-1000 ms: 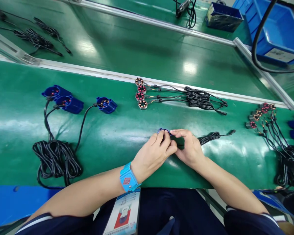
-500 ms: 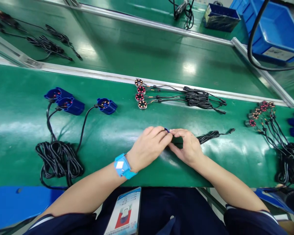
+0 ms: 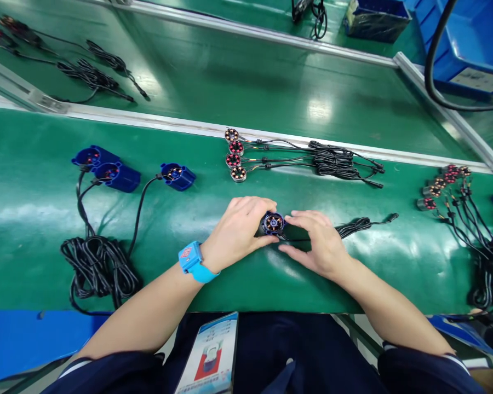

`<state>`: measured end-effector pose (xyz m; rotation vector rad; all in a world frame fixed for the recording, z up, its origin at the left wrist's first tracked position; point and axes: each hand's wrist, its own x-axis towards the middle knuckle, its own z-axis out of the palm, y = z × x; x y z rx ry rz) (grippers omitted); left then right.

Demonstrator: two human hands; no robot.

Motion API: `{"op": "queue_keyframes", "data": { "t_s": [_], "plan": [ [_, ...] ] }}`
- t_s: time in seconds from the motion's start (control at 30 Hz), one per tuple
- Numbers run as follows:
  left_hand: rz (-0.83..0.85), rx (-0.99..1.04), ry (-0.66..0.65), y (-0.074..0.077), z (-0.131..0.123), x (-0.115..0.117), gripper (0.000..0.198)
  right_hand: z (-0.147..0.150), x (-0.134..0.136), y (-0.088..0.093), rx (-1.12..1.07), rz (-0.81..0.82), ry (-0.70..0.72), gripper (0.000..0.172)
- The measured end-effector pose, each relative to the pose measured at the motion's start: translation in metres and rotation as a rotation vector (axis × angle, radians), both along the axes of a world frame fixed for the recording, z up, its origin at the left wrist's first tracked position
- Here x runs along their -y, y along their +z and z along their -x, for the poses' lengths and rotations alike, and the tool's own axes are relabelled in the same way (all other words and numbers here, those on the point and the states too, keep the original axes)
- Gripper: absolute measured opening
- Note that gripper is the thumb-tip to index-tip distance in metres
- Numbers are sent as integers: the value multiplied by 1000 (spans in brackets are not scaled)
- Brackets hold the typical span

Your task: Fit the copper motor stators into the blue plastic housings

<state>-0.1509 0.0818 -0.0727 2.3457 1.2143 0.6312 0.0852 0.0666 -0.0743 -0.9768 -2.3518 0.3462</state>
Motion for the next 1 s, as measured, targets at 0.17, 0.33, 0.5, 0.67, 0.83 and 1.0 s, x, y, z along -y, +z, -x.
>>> {"op": "queue_keyframes", "data": {
  "t_s": [0.17, 0.33, 0.5, 0.67, 0.83, 1.0],
  "plan": [
    [-39, -138, -64, 10, 6, 1, 40, -74, -17, 30, 375, 171, -27, 77],
    [-133, -334, 180, 16, 31, -11, 35, -93, -21, 25, 451, 348, -38, 28],
    [-317, -343, 423, 28, 36, -9, 38, -23, 8, 33, 247, 747, 419, 67],
    [-145, -341, -147, 29, 10, 38, 22, -2, 16, 31, 146, 771, 386, 56],
    [44, -534, 5, 17, 43, 69, 29, -7, 12, 19, 149, 751, 309, 44],
    [113, -838, 259, 31, 103, 65, 27, 0, 15, 17, 157, 774, 325, 42]
  ]
}}
